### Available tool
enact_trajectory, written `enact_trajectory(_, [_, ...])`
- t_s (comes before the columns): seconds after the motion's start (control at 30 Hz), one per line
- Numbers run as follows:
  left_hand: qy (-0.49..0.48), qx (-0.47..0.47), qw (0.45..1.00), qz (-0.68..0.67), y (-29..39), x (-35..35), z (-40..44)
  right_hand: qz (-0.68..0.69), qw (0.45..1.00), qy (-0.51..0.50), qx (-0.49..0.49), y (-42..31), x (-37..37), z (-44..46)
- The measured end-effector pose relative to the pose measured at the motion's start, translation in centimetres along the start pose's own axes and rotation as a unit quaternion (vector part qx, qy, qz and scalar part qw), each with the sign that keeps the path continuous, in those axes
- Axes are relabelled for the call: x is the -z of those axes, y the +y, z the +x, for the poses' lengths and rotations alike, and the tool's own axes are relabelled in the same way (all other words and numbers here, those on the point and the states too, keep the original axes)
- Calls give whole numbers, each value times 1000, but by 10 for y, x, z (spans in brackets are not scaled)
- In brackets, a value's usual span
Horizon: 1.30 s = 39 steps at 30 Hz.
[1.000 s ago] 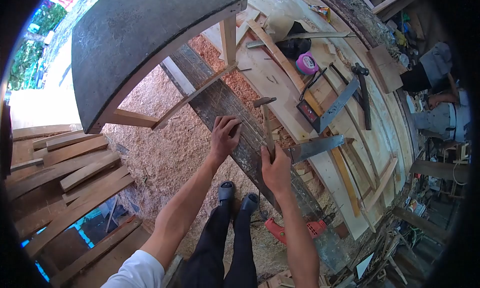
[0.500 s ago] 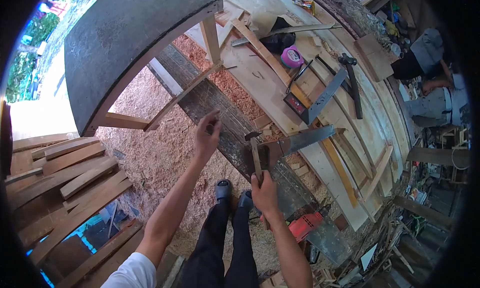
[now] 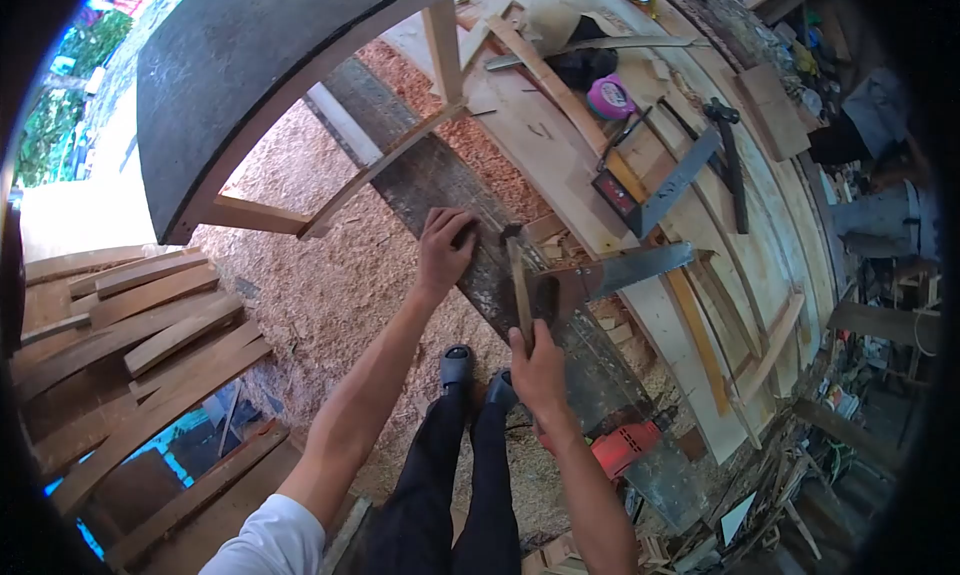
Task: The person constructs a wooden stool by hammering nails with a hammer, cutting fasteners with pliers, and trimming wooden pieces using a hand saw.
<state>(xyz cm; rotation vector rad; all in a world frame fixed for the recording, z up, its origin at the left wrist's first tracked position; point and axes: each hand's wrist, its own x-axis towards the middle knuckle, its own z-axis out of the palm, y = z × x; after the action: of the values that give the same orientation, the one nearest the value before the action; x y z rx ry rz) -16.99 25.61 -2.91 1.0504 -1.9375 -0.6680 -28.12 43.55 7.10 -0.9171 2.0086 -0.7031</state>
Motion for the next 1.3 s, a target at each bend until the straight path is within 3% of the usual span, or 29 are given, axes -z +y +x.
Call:
enact_trajectory(0.2, [8,11,1000,14,9,1,3,13,998,-4,68,-35,14,7])
enact_trajectory(0.3, [-2,6,1000,26,12,1,5,-48,996,-12,70,-29,10,20])
enact_trajectory(1.3, [-5,17,999,28,9,0,3,-55,996,5,73,-33,0,24])
